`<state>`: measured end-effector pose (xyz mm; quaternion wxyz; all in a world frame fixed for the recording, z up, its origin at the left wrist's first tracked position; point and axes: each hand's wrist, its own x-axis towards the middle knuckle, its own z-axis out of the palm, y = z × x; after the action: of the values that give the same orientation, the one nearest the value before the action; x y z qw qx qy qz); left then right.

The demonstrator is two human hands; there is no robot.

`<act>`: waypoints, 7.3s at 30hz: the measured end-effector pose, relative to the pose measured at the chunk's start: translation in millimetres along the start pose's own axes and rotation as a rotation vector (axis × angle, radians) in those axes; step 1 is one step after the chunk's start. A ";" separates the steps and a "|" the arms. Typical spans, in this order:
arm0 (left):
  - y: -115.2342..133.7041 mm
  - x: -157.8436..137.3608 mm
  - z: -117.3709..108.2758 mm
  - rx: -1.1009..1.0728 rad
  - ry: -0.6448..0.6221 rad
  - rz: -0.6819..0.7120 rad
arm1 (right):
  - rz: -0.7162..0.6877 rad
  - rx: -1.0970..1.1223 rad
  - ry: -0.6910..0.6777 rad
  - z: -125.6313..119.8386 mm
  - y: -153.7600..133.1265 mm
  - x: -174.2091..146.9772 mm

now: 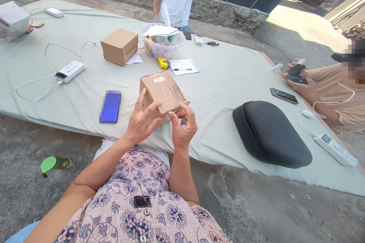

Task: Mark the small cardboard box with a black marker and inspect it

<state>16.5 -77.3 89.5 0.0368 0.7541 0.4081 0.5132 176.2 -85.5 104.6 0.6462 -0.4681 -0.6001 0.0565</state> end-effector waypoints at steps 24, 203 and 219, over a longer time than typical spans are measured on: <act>-28.6 -2.8 -4.2 -0.306 -0.062 -0.115 | 0.275 0.175 0.094 9.0 37.7 -17.5; -57.4 -26.2 9.5 0.171 0.028 -0.407 | 0.562 -0.031 -0.064 -0.1 68.6 -40.1; -66.2 -29.2 1.6 -0.006 0.036 -0.557 | 0.560 -0.320 -0.315 -2.6 95.4 -51.9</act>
<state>-24.5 -51.8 35.6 0.1716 0.6035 0.5986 0.4980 210.8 -66.9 3.4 0.4237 -0.6954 -0.5418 0.2082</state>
